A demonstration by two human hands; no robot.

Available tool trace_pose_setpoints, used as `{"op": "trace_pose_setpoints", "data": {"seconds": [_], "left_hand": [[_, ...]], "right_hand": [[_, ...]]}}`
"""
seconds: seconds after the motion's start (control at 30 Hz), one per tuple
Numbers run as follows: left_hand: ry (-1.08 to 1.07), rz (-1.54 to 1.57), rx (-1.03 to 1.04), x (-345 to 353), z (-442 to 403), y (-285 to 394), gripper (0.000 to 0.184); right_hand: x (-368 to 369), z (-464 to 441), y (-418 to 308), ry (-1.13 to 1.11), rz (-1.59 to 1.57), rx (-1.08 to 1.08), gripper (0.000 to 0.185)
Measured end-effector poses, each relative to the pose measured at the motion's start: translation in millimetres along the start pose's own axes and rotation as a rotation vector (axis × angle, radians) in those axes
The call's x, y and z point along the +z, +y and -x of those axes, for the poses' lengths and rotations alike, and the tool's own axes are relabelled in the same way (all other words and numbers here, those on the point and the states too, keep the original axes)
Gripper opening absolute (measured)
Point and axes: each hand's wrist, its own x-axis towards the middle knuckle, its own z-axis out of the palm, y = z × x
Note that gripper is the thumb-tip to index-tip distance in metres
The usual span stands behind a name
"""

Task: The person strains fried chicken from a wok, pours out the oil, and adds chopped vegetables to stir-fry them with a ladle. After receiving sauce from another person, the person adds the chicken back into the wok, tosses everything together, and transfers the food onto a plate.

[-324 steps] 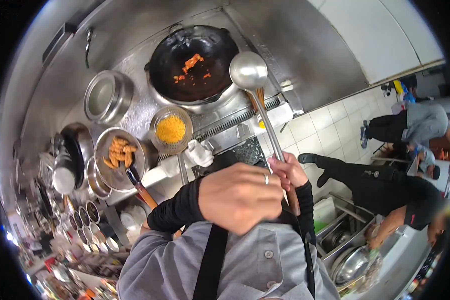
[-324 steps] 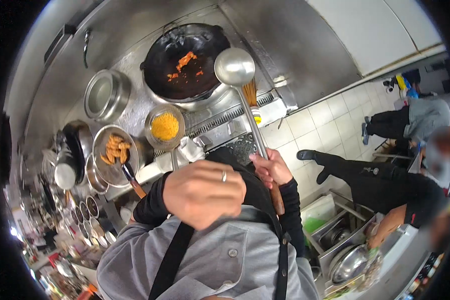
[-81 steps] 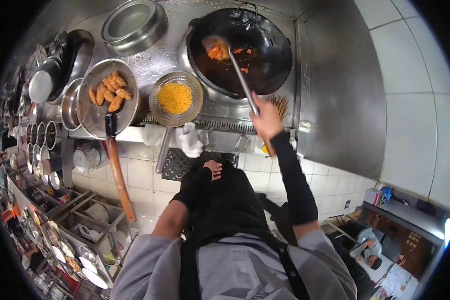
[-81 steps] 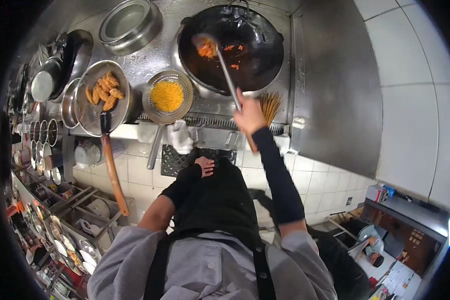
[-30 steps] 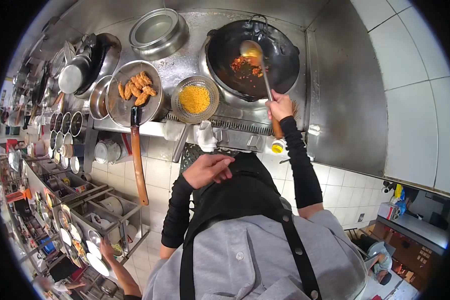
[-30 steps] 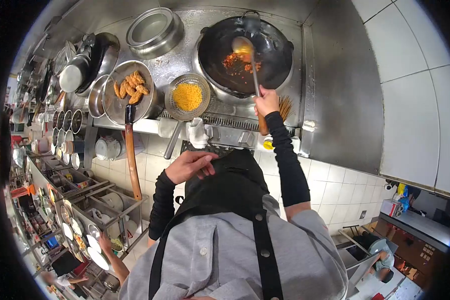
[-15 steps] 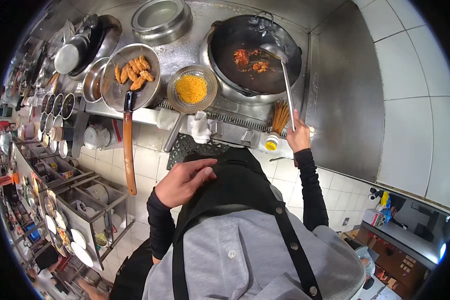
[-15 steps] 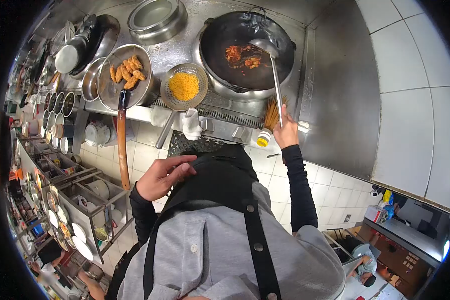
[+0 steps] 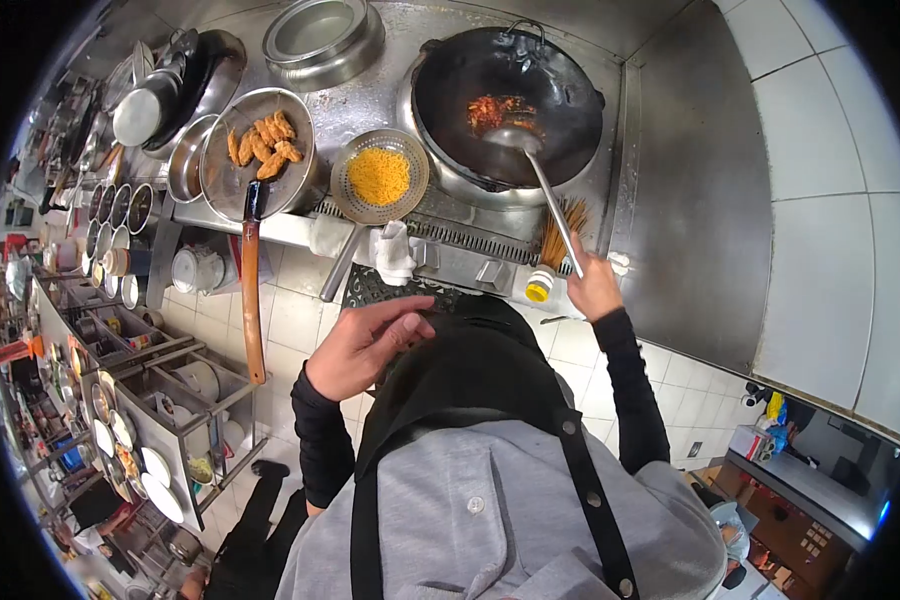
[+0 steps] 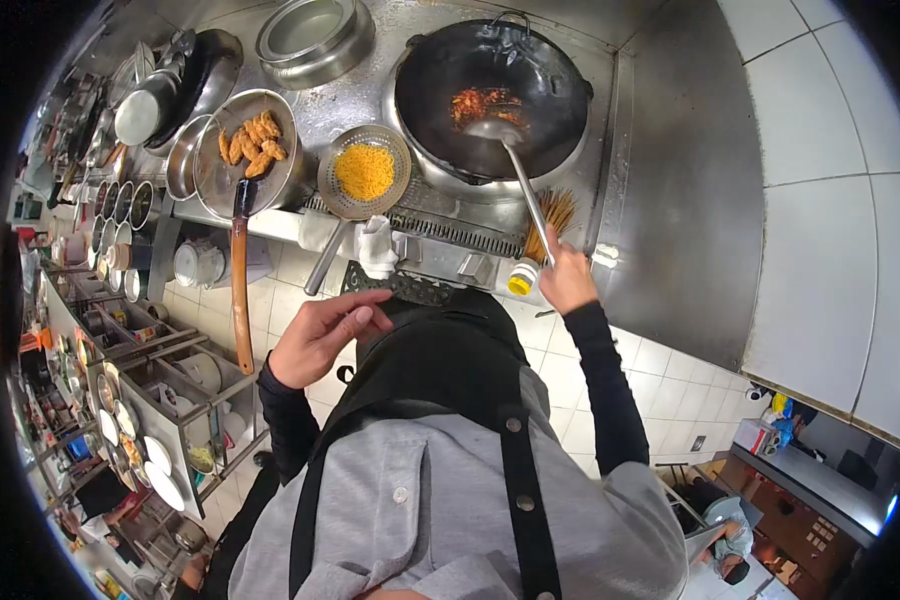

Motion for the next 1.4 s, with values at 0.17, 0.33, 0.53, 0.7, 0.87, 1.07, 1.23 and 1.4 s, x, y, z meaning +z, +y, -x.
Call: {"op": "trace_pose_setpoints", "data": {"seconds": [0.17, 0.33, 0.53, 0.7, 0.87, 1.07, 1.23, 1.4], "left_hand": [[0.046, -0.008, -0.011, 5, -8, -2, 0.035], [0.014, 0.025, -0.050, 10, -6, -4, 0.036], [0.143, 0.161, -0.072, -3, 11, -26, 0.035], [0.122, 0.251, -0.101, -15, 4, -49, 0.034], [0.031, 0.302, -0.073, -31, 0, -63, 0.034], [0.143, 0.295, -0.110, -67, 13, -73, 0.034], [0.091, 0.273, -0.136, -74, -11, -66, 0.035], [0.136, 0.243, -0.105, -63, -4, -46, 0.035]], "right_hand": [[48, -116, 9, 0.200, -0.129, 0.142, 0.069], [54, -151, -24, 0.040, -0.656, 0.247, 0.070], [29, -64, -27, 0.194, -0.252, -0.240, 0.073], [40, -123, -29, 0.075, -0.298, 0.242, 0.068], [48, -140, -71, 0.019, -0.630, 0.307, 0.069], [8, -57, -93, -0.038, -0.209, 0.204, 0.072], [41, -151, -63, 0.115, -0.329, 0.355, 0.068], [46, -144, -82, -0.009, -0.559, 0.311, 0.069]]}}
